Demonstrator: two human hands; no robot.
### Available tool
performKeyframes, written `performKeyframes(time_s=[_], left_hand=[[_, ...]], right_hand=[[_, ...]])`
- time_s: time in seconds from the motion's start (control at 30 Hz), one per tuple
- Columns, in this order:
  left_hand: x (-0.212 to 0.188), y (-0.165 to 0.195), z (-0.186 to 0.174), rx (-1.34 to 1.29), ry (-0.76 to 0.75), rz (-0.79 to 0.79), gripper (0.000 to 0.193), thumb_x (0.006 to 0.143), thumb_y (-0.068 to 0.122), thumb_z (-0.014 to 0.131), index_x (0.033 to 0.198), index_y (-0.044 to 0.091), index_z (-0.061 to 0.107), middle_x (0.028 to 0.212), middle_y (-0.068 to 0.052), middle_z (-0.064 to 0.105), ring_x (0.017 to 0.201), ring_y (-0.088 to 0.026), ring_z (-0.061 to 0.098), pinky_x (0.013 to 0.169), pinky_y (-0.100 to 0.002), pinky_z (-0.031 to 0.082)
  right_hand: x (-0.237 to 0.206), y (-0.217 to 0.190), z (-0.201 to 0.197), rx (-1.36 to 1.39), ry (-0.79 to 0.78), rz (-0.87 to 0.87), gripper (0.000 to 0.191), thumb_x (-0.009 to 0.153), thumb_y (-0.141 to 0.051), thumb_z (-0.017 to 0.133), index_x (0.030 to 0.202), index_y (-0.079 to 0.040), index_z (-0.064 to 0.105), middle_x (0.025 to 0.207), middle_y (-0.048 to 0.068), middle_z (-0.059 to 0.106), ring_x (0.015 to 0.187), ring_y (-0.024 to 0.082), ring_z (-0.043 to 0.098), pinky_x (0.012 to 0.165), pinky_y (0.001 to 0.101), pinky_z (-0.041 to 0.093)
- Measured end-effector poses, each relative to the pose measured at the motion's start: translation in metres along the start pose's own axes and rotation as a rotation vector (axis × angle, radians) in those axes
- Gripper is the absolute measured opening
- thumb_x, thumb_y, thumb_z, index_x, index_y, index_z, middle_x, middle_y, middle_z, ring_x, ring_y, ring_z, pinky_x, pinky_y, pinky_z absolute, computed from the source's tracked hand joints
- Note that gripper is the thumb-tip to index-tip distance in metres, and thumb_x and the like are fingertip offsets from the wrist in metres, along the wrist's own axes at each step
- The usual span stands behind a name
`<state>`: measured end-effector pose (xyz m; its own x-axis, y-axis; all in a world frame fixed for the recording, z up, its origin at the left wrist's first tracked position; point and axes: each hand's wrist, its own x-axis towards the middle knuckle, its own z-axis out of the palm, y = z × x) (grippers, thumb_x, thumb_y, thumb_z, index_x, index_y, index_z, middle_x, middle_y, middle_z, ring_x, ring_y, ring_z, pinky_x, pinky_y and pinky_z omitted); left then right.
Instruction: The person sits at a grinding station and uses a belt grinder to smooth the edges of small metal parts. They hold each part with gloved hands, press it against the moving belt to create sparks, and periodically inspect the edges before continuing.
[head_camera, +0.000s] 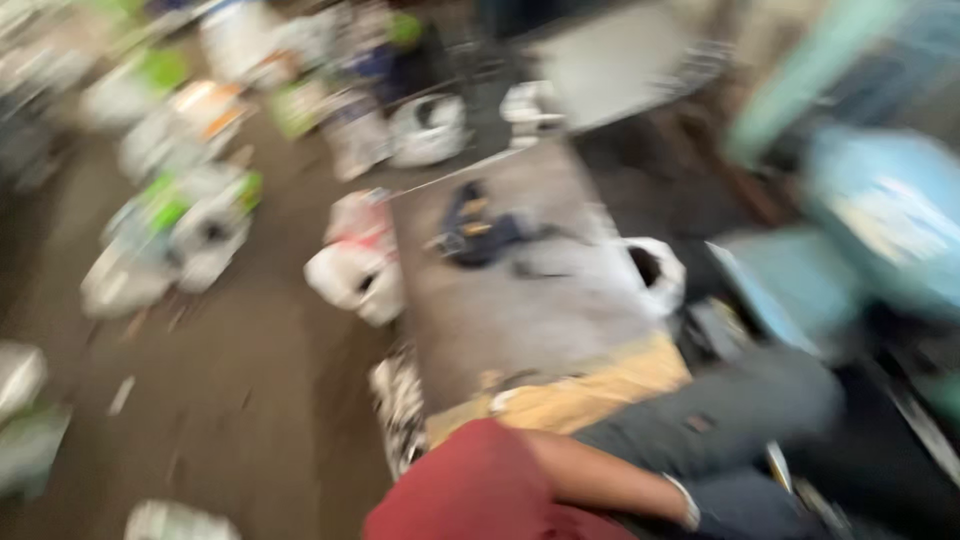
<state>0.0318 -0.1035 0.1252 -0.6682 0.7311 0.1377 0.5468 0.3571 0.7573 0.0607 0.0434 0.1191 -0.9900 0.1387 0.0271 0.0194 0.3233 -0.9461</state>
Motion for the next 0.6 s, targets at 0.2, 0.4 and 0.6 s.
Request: performKeyframes(time_s=[0.2, 0.4, 0.6], left_hand=[[0.064, -0.036, 0.017, 0.276, -0.116, 0.074, 0.024, 0.102, 0.021, 0.049, 0.115, 0.011, 0.066, 0.096, -0.014, 0.071, 0.078, -0.032, 0.07, 0.061, -0.047, 0.055], [0.177, -0.057, -0.007, 0.265, -0.189, -0.125, 0.038, 0.104, 0.038, 0.048, 0.109, 0.008, 0.071, 0.097, -0.019, 0.074, 0.088, -0.04, 0.071, 0.074, -0.052, 0.055], [0.216, -0.04, 0.008, 0.208, -0.141, -0.433, 0.047, 0.102, 0.043, 0.041, 0.112, 0.006, 0.069, 0.096, -0.027, 0.071, 0.093, -0.048, 0.068, 0.085, -0.057, 0.051]], right_hand=[[0.022, 0.06, -0.04, 0.348, 0.114, 0.314, 0.039, 0.107, -0.02, 0.05, 0.134, 0.003, 0.066, 0.12, 0.014, 0.071, 0.106, 0.018, 0.063, 0.091, 0.0301, 0.05], [0.104, 0.119, -0.053, 0.651, 0.237, 0.217, 0.035, 0.105, -0.018, 0.049, 0.129, 0.002, 0.066, 0.124, 0.01, 0.071, 0.112, 0.017, 0.064, 0.097, 0.0276, 0.049], [0.144, 0.171, -0.044, 0.509, 0.315, 0.205, 0.034, 0.104, -0.018, 0.052, 0.125, 0.004, 0.066, 0.118, 0.012, 0.073, 0.11, 0.019, 0.065, 0.099, 0.0304, 0.047]])
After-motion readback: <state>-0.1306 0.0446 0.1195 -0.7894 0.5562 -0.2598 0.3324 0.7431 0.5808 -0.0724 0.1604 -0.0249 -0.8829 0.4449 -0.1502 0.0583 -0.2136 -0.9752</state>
